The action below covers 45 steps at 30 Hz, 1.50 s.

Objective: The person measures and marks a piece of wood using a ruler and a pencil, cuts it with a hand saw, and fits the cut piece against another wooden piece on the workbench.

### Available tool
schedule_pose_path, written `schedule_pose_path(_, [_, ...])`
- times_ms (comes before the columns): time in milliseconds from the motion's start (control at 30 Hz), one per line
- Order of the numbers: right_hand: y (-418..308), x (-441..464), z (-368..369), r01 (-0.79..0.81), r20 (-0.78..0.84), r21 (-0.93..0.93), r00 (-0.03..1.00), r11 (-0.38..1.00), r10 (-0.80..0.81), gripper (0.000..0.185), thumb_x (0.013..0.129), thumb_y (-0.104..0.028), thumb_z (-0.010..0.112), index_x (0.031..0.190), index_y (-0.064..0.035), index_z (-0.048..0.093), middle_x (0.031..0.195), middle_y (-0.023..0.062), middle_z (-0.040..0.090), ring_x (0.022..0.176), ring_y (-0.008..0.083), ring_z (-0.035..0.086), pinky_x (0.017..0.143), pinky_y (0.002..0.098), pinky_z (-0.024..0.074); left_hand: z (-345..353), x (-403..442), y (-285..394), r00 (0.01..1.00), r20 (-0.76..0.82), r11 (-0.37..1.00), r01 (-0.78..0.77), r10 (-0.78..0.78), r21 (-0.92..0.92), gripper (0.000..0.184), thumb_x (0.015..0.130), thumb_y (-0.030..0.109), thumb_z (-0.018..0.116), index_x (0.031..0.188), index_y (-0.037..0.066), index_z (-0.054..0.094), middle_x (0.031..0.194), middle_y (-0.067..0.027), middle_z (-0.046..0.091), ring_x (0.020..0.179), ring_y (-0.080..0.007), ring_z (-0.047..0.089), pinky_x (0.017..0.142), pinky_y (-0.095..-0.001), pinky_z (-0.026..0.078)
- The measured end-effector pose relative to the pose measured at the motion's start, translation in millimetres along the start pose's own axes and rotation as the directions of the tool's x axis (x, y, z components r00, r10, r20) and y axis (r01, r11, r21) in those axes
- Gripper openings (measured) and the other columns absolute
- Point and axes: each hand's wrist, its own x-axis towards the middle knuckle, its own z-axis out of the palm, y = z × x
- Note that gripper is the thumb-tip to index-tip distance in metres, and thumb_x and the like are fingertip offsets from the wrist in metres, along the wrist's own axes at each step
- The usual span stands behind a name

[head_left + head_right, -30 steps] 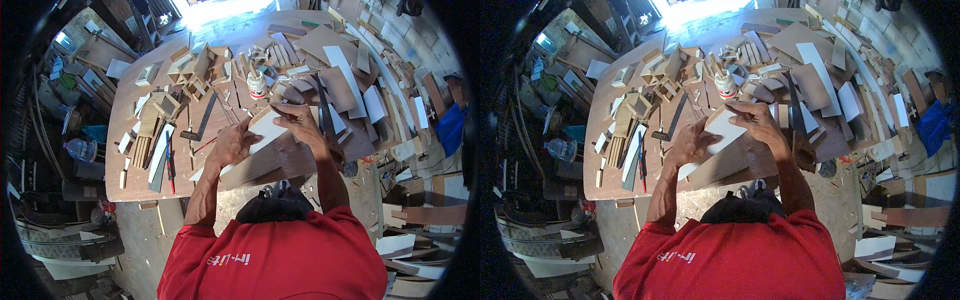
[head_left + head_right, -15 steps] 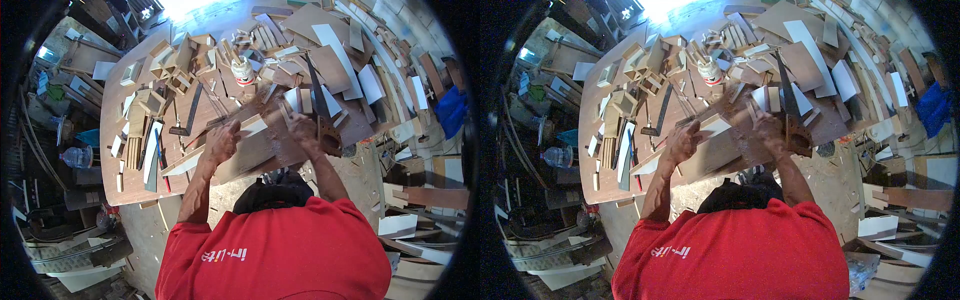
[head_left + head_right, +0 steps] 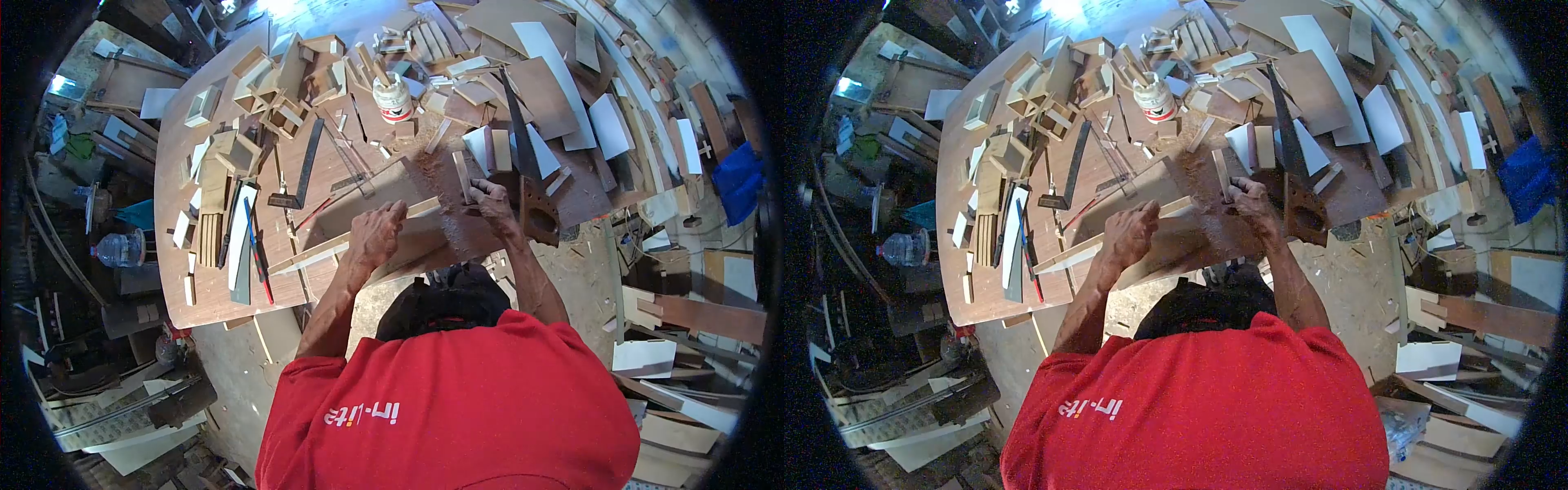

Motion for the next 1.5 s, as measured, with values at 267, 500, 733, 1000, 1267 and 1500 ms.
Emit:
schedule_pose_path(267, [-21.6, -0.7, 5.0, 0.126, -0.212, -0.237, 0.961, 0.963, -0.178, 0.028, 0.092, -0.023, 0.056, 0.1, 0.0016, 0.066, 0.072, 0.001, 0.06, 0.064, 0.0093, 0.056, 0.055, 0.0266, 0.0447, 20.5, -3.8, 4.9, 0.995, -0.091, 0.997, -0.04, 0.045, 0.066, 0.013, 0.081, 0.006, 0.053, 0.094, 0.008, 0.056, 0.087, -0.0121, 0.062, 0.081, -0.0346, 0.062, 0.067, -0.044, 0.049])
schedule_pose_path(500, [-49.6, 42.6, 5.7, 0.153, -0.267, -0.76, 0.812, 0.632, -0.518, 0.029, 0.087, -0.028, 0.057, 0.091, -0.0021, 0.069, 0.079, 0.0201, 0.067, 0.077, 0.0353, 0.067, 0.07, 0.0452, 0.0521, 23.0, -5.1, 7.3, 0.992, -0.122, 0.999, 0.016, -0.012, 0.032, 0.011, 0.084, 0.013, 0.056, 0.093, 0.007, 0.055, 0.088, -0.0131, 0.061, 0.084, -0.0347, 0.061, 0.071, -0.0438, 0.048])
schedule_pose_path(733, [-93.9, 46.8, 65.5, 0.278, 0.013, -0.882, 0.82, 0.379, -0.572, 0.03, 0.085, -0.027, 0.058, 0.095, -0.0002, 0.068, 0.092, 0.0235, 0.066, 0.093, 0.0379, 0.064, 0.082, 0.0468, 0.0503, 30.4, -9.6, 11.9, 0.978, -0.173, 0.993, 0.12, -0.116, 0.016, 0.019, 0.085, 0.018, 0.057, 0.102, 0.009, 0.059, 0.093, -0.011, 0.063, 0.088, -0.0334, 0.061, 0.075, -0.0426, 0.049])
schedule_pose_path(1000, [-60.4, 118.0, 149.8, 0.592, 0.506, -0.78, 0.787, 0.201, -0.352, 0.026, 0.083, -0.027, 0.056, 0.088, -0.0047, 0.068, 0.084, 0.0235, 0.067, 0.078, 0.0385, 0.066, 0.073, 0.0462, 0.0514, 37.4, -21.1, 24.3, 0.982, -0.094, 0.985, 0.168, -0.163, 0.041, 0.014, 0.083, 0.019, 0.059, 0.095, 0.011, 0.061, 0.099, -0.0077, 0.061, 0.097, -0.0287, 0.058, 0.082, -0.0408, 0.046])
schedule_pose_path(1267, [-49.0, 124.2, 207.4, 0.844, 0.834, -0.522, 0.475, -0.123, -0.28, 0.027, 0.084, -0.024, 0.055, 0.086, 0.0019, 0.065, 0.067, 0.0199, 0.063, 0.052, 0.0377, 0.062, 0.054, 0.0483, 0.0515, 44.0, -24.3, 18.6, 0.977, -0.147, 0.987, 0.16, -0.154, 0.029, 0.014, 0.077, 0.015, 0.06, 0.09, 0.011, 0.061, 0.095, -0.0095, 0.061, 0.092, -0.0288, 0.06, 0.079, -0.0425, 0.047])
schedule_pose_path(1500, [-145.3, 16.3, 76.0, 0.641, 0.114, -0.59, 0.668, 0.491, -0.735, 0.014, 0.085, -0.016, 0.063, 0.08, -0.0027, 0.063, 0.076, 0.0193, 0.063, 0.07, 0.0348, 0.064, 0.063, 0.0417, 0.0489, 32.4, -8.1, 12.9, 0.985, -0.113, 0.991, 0.134, -0.13, 0.03, 0.011, 0.079, 0.017, 0.061, 0.089, 0.011, 0.06, 0.091, -0.0095, 0.061, 0.087, -0.03, 0.061, 0.075, -0.0412, 0.049])
